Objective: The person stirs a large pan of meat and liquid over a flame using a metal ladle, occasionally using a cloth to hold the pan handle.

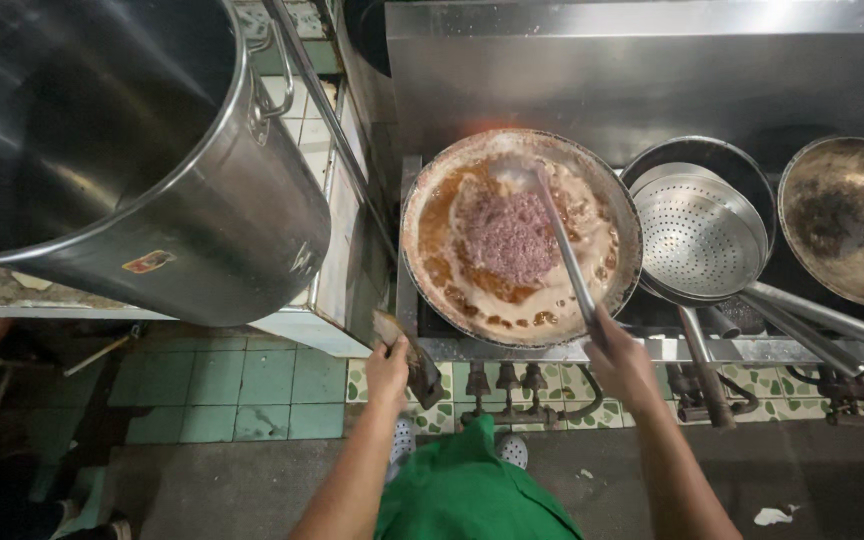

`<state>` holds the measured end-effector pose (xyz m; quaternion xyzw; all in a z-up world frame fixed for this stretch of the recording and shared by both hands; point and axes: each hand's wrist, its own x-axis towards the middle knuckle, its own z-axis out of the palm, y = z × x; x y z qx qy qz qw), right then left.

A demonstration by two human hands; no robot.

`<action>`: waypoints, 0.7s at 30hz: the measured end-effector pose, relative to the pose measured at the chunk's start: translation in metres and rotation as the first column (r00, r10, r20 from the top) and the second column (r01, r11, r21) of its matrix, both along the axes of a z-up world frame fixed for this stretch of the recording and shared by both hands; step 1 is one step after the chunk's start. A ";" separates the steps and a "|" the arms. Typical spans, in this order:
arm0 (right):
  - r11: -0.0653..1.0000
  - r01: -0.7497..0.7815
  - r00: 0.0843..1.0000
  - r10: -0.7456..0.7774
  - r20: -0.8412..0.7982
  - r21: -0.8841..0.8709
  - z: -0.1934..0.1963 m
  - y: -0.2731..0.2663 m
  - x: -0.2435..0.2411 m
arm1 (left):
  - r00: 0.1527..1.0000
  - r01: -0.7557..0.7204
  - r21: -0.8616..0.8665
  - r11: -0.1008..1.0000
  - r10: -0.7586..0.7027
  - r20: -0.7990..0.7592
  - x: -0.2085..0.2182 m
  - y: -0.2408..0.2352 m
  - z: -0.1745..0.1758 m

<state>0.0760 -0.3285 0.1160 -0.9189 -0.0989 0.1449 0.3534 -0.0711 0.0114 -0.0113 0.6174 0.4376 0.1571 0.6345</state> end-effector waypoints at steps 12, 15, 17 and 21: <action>0.961 -0.125 0.968 0.173 0.183 -0.248 -0.019 0.102 0.026 | 0.996 -0.089 -0.361 0.928 0.086 -0.026 0.001 0.002 0.013; 0.940 -0.177 0.962 0.227 0.149 -0.291 -0.014 0.093 0.014 | 0.994 -0.092 -0.209 0.973 0.103 0.044 0.005 -0.003 0.009; 0.920 -0.211 0.944 0.279 0.174 -0.330 -0.006 0.085 0.004 | 0.998 -0.049 -0.094 0.994 0.046 -0.038 0.011 -0.002 0.003; 0.843 -0.246 0.968 0.187 -0.168 -0.479 0.017 0.071 -0.009 | 1.000 0.008 -0.029 1.000 -0.007 0.008 0.020 -0.005 0.003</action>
